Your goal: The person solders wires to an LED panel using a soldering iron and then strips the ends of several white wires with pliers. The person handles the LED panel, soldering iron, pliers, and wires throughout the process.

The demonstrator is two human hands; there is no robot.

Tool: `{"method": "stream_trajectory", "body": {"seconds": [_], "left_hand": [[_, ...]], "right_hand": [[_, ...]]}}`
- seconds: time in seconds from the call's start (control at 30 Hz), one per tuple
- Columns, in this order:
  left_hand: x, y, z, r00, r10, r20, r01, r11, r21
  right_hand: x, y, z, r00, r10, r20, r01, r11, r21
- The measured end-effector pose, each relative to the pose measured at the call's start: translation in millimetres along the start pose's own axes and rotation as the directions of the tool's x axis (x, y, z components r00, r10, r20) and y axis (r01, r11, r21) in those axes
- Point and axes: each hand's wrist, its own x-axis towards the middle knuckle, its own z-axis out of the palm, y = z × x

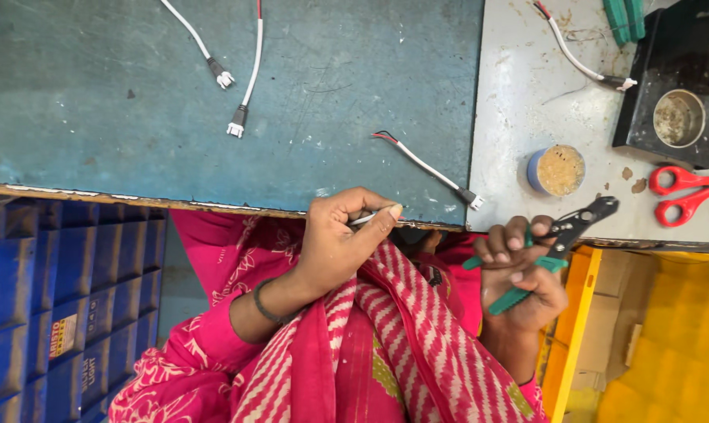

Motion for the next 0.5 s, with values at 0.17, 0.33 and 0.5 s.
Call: {"method": "stream_trajectory", "body": {"seconds": [0.17, 0.33, 0.5], "left_hand": [[12, 3, 5, 0.99, -0.002, 0.142, -0.031, 0.973, 0.231], [85, 69, 13, 0.885, -0.023, 0.464, -0.352, 0.618, 0.703], [231, 68, 33, 0.742, 0.476, 0.472, -0.64, 0.295, 0.71]], "right_hand": [[-3, 2, -6, 1.0, 0.017, -0.019, -0.018, 1.0, -0.024], [-9, -10, -15, 0.999, -0.017, -0.034, 0.017, 1.0, 0.002], [-17, -13, -16, 0.998, -0.047, -0.032, 0.047, 0.999, -0.003]]}}
